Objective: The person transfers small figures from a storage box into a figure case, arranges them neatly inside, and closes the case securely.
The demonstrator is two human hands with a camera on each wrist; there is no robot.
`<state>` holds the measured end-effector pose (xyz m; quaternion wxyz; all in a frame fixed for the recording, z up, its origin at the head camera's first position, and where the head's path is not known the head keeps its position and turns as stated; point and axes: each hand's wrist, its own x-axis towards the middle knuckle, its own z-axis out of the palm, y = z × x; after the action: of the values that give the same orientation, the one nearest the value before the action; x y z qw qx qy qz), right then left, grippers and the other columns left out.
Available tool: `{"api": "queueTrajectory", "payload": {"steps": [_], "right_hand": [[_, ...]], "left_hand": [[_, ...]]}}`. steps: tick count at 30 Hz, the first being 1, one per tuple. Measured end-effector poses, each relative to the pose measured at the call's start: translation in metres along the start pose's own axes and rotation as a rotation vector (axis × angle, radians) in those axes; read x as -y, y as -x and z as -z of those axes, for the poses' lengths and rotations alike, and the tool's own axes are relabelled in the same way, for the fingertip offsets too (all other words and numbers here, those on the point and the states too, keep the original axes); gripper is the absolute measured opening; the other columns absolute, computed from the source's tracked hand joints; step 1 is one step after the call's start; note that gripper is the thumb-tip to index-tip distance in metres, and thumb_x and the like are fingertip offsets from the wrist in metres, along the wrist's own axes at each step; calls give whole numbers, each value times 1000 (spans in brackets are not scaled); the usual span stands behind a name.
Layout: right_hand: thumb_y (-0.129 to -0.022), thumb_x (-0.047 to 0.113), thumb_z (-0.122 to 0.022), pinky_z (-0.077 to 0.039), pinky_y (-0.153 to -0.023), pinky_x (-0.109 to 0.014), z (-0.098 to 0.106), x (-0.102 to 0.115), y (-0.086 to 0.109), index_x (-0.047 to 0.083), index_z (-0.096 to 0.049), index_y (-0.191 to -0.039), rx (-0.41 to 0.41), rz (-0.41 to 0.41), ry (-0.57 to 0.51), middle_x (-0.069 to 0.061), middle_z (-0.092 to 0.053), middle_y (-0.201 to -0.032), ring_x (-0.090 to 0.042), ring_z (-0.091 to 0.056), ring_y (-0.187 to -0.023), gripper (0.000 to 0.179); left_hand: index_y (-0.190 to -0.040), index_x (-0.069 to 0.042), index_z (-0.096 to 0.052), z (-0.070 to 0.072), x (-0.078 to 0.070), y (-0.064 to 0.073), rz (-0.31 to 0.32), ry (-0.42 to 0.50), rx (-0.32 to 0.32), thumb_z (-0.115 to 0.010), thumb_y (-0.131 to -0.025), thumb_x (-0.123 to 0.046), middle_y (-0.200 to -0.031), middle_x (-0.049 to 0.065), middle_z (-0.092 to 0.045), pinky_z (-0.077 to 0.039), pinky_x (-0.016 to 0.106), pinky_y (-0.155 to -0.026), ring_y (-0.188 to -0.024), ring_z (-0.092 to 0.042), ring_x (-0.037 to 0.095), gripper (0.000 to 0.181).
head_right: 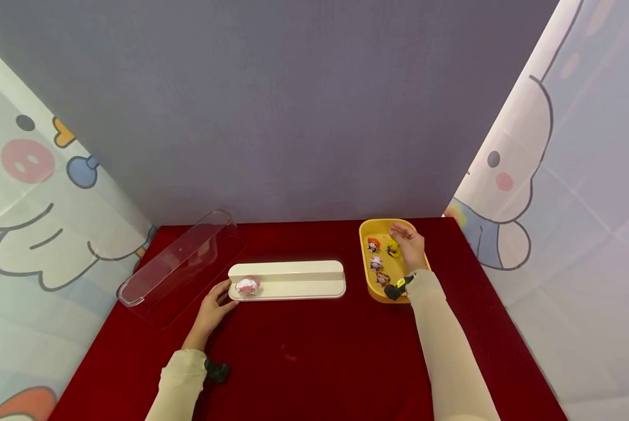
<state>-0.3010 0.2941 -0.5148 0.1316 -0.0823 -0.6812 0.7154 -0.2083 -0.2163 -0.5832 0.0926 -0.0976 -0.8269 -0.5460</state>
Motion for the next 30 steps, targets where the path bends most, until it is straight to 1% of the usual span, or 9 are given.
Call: {"api": "queueTrajectory", "payload": {"steps": [2, 4, 7, 10, 14, 19, 24, 27, 30], "right_hand": [[-87, 14, -69, -49, -77, -8, -2, 0, -2, -6, -56, -124, -19, -39, 11, 16, -64, -91, 0, -59, -89, 45], [-87, 13, -69, -48, -77, -7, -4, -1, -3, -4, -57, -123, -30, -65, 18, 16, -64, -91, 0, -59, -89, 42], [-87, 12, -68, -49, -77, -8, -4, -4, -6, -1, -59, -123, -39, -72, 35, 17, -64, -91, 1, -59, -89, 39], [-88, 11, -67, -49, -78, -8, -3, -8, -8, -2, -59, -123, -46, -67, 51, 18, -63, -90, 1, -59, -89, 39], [-88, 10, -66, -49, -77, -7, -4, -11, -8, -4, -57, -125, -64, -63, 75, 18, -63, -90, 2, -58, -88, 40], [-88, 6, -65, -49, -77, -7, -3, -12, -8, -6, -55, -127, -71, -69, 43, 15, -63, -92, 0, -58, -90, 41], [-89, 6, -64, -49, -81, -8, -2, -12, -8, -2, -54, -130, -73, -119, 76, 1, -65, -112, -3, -57, -97, 43], [-90, 8, -63, -48, -86, -10, 0, -12, -7, 1, -52, -133, -57, -154, 132, -10, -57, -130, -3, -55, -102, 45], [-91, 9, -62, -46, -93, -14, 1, -12, -6, 1, -50, -134, -32, -171, 189, -16, -50, -137, -9, -53, -110, 46]], "left_hand": [[-133, 6, -48, 0, 1, 1, -15, 9, -6, -73, -79, -1, -131, 25, -45, -47, 38, -99, -118, -48, 41, 59], [-134, 6, -47, 0, 1, 0, 2, 17, 1, -72, -79, 0, -133, 26, -44, -45, 41, -100, -121, -46, 41, 60], [-134, 9, -45, 0, -1, -1, 72, 11, 17, -71, -78, 6, -136, 28, -41, -41, 48, -102, -124, -42, 45, 63], [-134, 10, -44, 0, -2, -3, 130, 11, 21, -71, -76, 10, -138, 29, -39, -39, 48, -104, -126, -41, 44, 64], [-135, 10, -44, 0, -2, -2, 153, 7, 27, -71, -77, 10, -138, 28, -39, -39, 46, -105, -126, -41, 43, 64], [-135, 9, -44, -1, -3, -2, 146, 15, 18, -70, -77, 11, -138, 26, -40, -39, 44, -105, -127, -41, 42, 64], [-133, 11, -45, -2, 0, -2, 114, -10, 9, -71, -75, 12, -136, 29, -41, -42, 45, -101, -124, -43, 44, 64], [-133, 11, -45, -1, 1, -3, 124, -14, 13, -71, -76, 11, -136, 28, -41, -42, 44, -102, -124, -43, 43, 63], [-135, 9, -44, -1, 0, -4, 147, 2, 21, -70, -77, 11, -138, 26, -40, -40, 43, -104, -126, -42, 41, 63]]}}
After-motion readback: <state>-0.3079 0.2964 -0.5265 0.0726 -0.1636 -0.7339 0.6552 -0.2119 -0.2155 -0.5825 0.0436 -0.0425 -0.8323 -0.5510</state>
